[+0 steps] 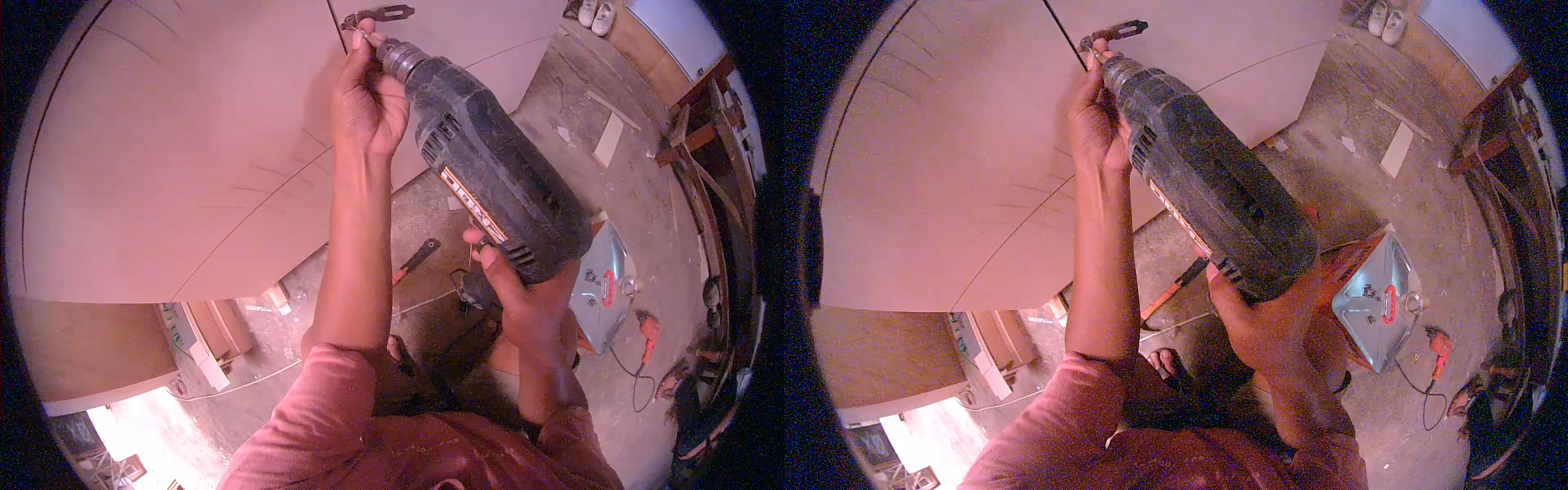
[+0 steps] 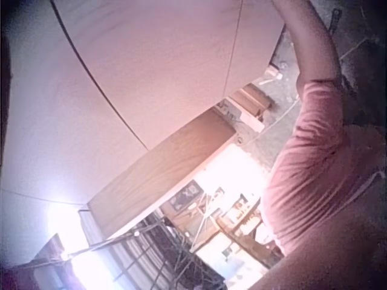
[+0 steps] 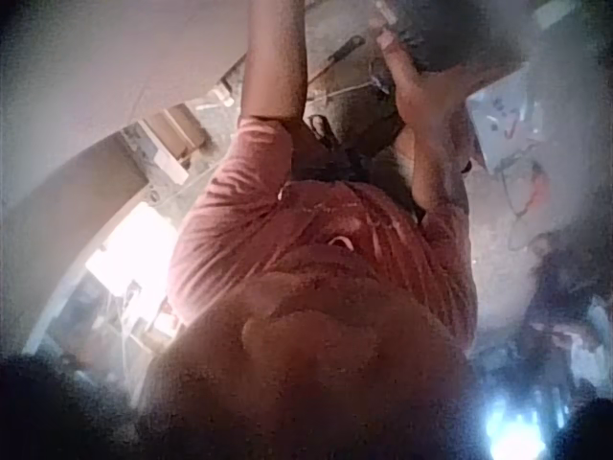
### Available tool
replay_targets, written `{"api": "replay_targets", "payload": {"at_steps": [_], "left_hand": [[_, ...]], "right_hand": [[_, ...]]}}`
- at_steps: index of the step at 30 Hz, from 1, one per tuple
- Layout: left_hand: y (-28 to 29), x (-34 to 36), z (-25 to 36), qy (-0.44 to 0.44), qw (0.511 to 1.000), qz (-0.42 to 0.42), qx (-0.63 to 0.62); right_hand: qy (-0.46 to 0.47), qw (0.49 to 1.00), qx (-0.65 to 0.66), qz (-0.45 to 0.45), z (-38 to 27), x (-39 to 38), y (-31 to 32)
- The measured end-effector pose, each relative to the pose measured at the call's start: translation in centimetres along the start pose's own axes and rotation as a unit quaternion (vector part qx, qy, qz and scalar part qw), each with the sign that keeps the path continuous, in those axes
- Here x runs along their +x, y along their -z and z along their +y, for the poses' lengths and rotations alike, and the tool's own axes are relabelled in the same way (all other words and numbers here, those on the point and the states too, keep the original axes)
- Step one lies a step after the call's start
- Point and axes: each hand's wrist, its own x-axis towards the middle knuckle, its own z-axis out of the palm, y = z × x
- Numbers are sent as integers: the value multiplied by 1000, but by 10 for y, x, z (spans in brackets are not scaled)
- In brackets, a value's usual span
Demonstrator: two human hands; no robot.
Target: The person measures the surface of a cabinet door with a tape measure, marks a spot with a pen, and then drills a hole using a power drill.
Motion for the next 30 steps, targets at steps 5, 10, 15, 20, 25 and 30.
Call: {"api": "replay_targets", "payload": {"at_steps": [5,10,15,20,25,30], "left_hand": [[-3,0,0,10,999,5,-31],[-2,-1,0,0,1000,-9,5],[-1,-1,-2,-9,1000,3,16],[5,4,3,-17,1000,7,18],[4,0,-1,-7,1000,-30,4],[3,3,-1,-9,1000,-5,-10]], "right_hand": [[-76,993,85,-10,-9,1,-1],[-64,995,74,-14,-7,2,-1],[-31,999,24,-15,-12,5,4],[-34,999,21,-20,-19,8,5],[-32,998,50,-35,-14,8,7],[-16,999,30,-35,-15,7,6]]}}
